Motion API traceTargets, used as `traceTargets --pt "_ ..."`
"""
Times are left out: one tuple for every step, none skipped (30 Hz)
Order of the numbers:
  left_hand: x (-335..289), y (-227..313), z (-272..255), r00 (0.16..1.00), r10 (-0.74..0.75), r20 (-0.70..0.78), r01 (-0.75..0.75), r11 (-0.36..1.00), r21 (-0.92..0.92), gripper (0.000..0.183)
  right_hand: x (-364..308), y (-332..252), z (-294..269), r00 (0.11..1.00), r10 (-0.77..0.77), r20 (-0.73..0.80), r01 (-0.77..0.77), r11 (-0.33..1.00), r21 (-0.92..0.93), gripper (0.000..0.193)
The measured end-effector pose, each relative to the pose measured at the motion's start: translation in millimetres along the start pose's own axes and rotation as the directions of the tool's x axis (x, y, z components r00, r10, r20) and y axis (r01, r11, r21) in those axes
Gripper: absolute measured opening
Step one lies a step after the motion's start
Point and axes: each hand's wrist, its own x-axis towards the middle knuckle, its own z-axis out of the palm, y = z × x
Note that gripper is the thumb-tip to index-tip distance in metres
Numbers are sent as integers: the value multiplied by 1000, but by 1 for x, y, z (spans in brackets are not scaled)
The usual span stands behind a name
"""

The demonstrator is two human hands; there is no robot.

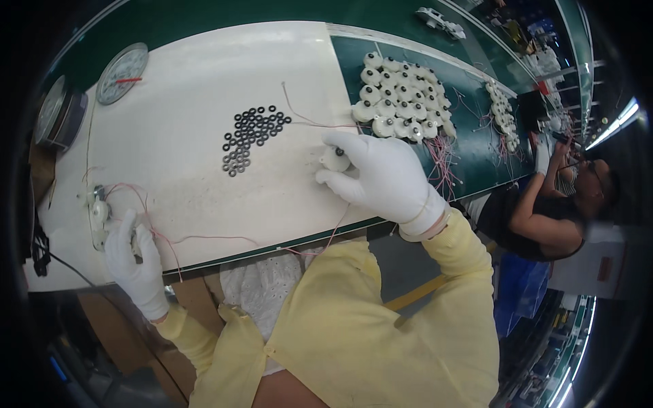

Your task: The person assembles small white electronic components by inserting red wires into the units and securing them with black washers. The person picks up a component, threads a wire, places a washer, and sets the unit aside, repeating this process for multiple items on a workbench.

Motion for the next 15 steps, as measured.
traceTargets --pt "1 1 1 1000 -6 -3 6 1000 -7 35 -6 3 -9 999 40 -9 -40 998 47 53" --pt "-1 0 1 1000 -17 -5 17 1000 -4 36 -12 3 -19 993 100 -62 -98 995 33 48" --pt "-3 -1 2 999 -32 -5 32 999 -2 38 -20 11 -26 981 167 -97 -151 976 157 49" --pt "-3 -1 3 1000 -27 -6 27 1000 0 38 -28 26 -34 978 147 -146 -128 983 133 50" --pt "-3 -1 3 1000 -24 -9 25 1000 5 39 -36 42 -41 973 124 -193 -104 989 108 51" --pt "-3 -1 3 1000 -23 -9 23 1000 10 40 -43 55 -47 957 202 -210 -187 978 88 52" --pt "-3 -1 3 1000 -23 -12 23 1000 4 39 -51 68 -52 933 277 -228 -269 961 70 53" --pt "-3 -1 3 1000 -19 -16 19 1000 -2 39 -59 88 -55 917 320 -240 -311 947 77 55" --pt "-4 -2 3 1000 -20 -21 20 1000 -8 38 -63 100 -61 913 331 -237 -343 939 -8 56" --pt "-4 -3 3 1000 -23 -20 23 1000 -5 38 -68 113 -62 901 356 -247 -379 924 -51 56" --pt "-5 -5 3 1000 -24 -18 24 1000 1 38 -71 123 -58 888 381 -259 -415 906 -89 57" --pt "-6 -6 3 1000 -26 -16 26 1000 7 38 -73 130 -54 880 392 -269 -422 904 -63 58" --pt "-6 -7 4 999 -36 -8 36 999 2 38 -74 135 -50 872 402 -280 -428 903 -37 59" --pt "-7 -8 4 999 -45 0 45 999 2 39 -75 141 -46 864 412 -288 -433 902 -8 60" --pt "-7 -9 4 998 -55 8 55 999 2 39 -74 146 -41 860 421 -288 -437 899 10 61"
